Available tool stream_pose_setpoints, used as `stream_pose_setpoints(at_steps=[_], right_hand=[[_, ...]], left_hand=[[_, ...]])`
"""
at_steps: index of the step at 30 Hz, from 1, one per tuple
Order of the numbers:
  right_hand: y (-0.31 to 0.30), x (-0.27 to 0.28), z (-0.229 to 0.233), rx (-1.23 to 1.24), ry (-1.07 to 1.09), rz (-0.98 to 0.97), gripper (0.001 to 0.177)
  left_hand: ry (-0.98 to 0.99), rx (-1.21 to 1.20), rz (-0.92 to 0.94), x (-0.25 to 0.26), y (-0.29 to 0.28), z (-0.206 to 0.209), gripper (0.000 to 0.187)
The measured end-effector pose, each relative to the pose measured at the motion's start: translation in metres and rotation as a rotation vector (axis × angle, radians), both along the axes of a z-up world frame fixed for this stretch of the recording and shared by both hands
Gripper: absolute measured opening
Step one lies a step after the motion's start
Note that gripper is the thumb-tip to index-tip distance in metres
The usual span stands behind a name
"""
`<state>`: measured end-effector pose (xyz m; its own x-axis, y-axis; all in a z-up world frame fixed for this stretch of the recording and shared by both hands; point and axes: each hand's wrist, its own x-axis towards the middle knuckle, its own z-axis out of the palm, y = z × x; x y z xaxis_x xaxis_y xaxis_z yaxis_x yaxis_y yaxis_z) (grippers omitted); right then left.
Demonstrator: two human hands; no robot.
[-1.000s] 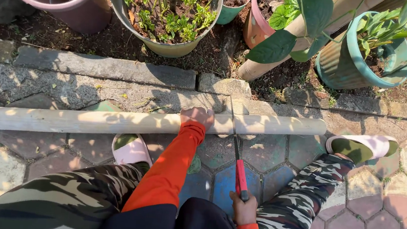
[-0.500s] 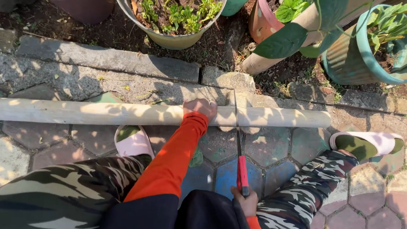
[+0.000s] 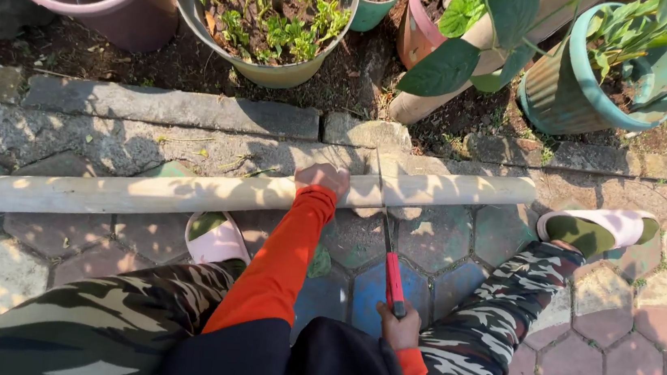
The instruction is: Sawing a bamboo pole using a hand saw.
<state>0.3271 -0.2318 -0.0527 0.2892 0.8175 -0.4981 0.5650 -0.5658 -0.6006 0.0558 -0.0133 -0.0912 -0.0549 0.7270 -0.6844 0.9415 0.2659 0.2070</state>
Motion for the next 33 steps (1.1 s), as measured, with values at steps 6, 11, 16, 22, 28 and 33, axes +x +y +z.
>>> stream_pose_setpoints(at_steps=[6,11,16,22,28,33], right_hand=[[0.099,-0.044,0.003,0.028,0.076,-0.034,0.027],[0.095,-0.034,-0.035,0.272,0.018,0.110,0.025],[-0.004,-0.008,-0.013,0.126,0.350,-0.264,0.023],[-0.006,0.000,0.002,0.234,0.456,-0.492,0.023],[0.010,-0.008,-0.010,0.370,0.672,-0.551,0.035],[0.003,-0.025,0.026,0.341,0.669,-0.596,0.031]], left_hand=[[0.037,0.477,0.016,0.010,0.033,-0.103,0.039],[-0.032,0.166,0.203,-0.010,0.038,0.040,0.059],[-0.046,0.256,0.062,-0.012,0.018,0.017,0.044],[-0.185,0.404,0.150,-0.076,0.006,0.064,0.088],[0.145,0.007,-0.122,-0.204,-0.071,0.089,0.150],[0.252,-0.068,0.010,-0.243,-0.080,0.039,0.097]])
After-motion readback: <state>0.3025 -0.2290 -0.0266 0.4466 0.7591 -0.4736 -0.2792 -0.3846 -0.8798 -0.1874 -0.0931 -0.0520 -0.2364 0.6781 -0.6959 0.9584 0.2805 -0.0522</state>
